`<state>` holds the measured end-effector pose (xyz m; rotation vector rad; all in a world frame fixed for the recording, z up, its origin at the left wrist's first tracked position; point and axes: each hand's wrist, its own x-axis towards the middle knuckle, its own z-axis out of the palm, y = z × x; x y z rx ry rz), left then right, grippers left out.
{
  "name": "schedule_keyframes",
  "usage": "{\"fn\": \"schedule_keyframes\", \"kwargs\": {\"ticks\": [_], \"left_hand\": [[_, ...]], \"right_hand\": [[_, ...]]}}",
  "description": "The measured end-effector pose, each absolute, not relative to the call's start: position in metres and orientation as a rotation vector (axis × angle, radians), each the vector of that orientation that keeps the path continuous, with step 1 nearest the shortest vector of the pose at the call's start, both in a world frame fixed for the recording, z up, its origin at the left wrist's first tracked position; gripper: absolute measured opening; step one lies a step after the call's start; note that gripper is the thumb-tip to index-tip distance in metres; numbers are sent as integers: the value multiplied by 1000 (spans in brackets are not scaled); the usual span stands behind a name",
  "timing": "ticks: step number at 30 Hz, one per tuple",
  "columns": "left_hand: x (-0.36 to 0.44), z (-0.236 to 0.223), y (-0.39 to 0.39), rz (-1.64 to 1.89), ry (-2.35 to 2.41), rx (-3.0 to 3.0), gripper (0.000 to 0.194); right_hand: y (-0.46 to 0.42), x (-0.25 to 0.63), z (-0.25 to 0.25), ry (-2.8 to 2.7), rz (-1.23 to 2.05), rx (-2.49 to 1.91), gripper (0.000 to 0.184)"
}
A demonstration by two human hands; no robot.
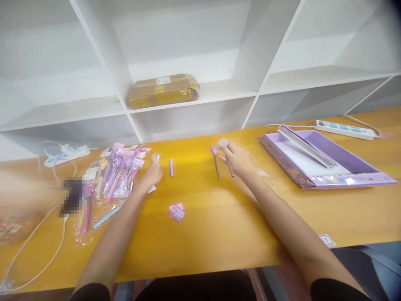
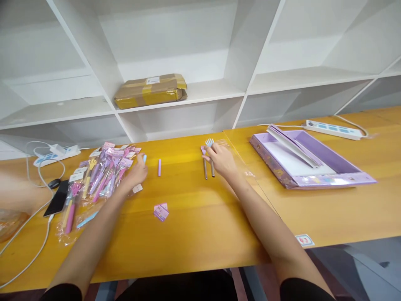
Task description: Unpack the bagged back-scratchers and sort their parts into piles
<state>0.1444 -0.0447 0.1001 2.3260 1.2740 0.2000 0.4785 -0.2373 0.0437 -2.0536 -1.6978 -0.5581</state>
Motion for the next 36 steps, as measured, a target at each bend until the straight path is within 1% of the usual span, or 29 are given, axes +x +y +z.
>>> {"fn": "schedule_keyframes", "kwargs": {"ticks": [2, 4, 7, 10, 13, 16, 19, 21, 24, 26, 29, 30, 31, 33, 36], "left_hand": [[160, 84, -34, 147, 1316, 2363, 68], [169, 70, -32, 84, 1347, 2398, 60], [176, 55, -33, 31, 1374, 2459, 45], [180, 47, -32, 23, 1358, 2515, 44], [181, 43, -33, 14, 1310, 2543, 42], [181, 42, -33, 20, 1249, 2550, 44], [178, 47, -33, 37, 1205, 2544, 48], [173, 54, -31, 43, 1175, 2540, 46], [152, 74, -22, 51, 1128, 2528, 41], [124, 93, -9, 50, 1133, 2507, 39], [68, 119, 21, 84, 1240, 2462, 41], [49, 125, 32, 172, 1335, 2447, 40], [32, 128, 43, 239, 1429, 2448, 40], [8, 127, 61, 265, 1578, 2443, 40], [-2, 114, 75, 110, 1620, 2424, 44]], "right_hand": [[-239, 482, 28, -1665, -438, -2125, 34], [-241, 487, 16, -1625, -362, -2165, 32], [-239, 489, 4, -1617, -291, -2165, 39], [-228, 489, -8, -1624, -207, -2151, 39], [-217, 492, -20, -1604, -155, -2131, 37], [-214, 498, -28, -1601, -126, -2092, 41], [-216, 502, -32, -1588, -119, -2055, 44], [-219, 502, -34, -1572, -119, -2028, 44], [-223, 500, -35, -1535, -118, -1995, 44], [-224, 500, -36, -1506, -115, -1983, 45], [-223, 501, -39, -1443, -114, -1972, 48], [-223, 501, -40, -1417, -113, -1968, 48], [-222, 501, -40, -1392, -111, -1965, 48], [-221, 502, -41, -1343, -108, -1963, 47], [-221, 503, -41, -1274, -107, -1971, 45]]}}
